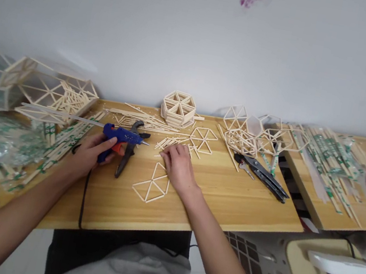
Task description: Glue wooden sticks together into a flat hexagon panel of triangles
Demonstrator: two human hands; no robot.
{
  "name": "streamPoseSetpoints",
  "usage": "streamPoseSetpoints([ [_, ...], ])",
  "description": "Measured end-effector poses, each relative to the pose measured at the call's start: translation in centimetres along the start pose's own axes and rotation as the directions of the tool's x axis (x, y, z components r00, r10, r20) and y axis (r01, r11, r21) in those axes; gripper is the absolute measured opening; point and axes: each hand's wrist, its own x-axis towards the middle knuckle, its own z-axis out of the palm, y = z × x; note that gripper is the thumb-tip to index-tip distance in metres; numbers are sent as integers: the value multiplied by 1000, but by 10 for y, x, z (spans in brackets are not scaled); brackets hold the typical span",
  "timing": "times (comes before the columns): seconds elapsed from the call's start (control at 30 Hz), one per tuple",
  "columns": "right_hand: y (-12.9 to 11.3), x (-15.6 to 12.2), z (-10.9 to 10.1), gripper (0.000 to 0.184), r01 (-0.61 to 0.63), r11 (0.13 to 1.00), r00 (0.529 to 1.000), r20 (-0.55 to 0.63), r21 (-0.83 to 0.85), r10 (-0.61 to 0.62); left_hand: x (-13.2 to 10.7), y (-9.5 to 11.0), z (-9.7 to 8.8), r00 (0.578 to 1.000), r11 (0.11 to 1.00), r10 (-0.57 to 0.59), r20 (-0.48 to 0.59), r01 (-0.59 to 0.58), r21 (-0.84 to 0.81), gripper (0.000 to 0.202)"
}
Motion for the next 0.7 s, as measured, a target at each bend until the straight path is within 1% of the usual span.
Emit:
streamPoseSetpoints([
  [0.13,1,-1,1,7,-20,1000,999,-28,20,20,-2,8,6,1000,998,31,5,-31,63,46],
  [0.27,0,-1,3,14,-23,999,999,-31,-42,22,-4,14,10,998,991,63,15,-64,114,47],
  [0.4,-3,0,3,11,22,999,996,-82,-39,-25,-4,16,11,999,991,54,5,-54,123,49],
  [0.47,-4,0,2,7,42,999,997,-70,-27,-44,-4,16,12,999,992,48,-4,-47,113,49],
  [0.53,-5,1,2,5,35,999,999,-40,-26,-36,-4,17,12,999,993,53,-9,-52,105,49],
  [0.7,-5,1,2,8,7,999,1000,22,-53,-6,-4,17,13,998,993,61,-6,-60,98,47],
])
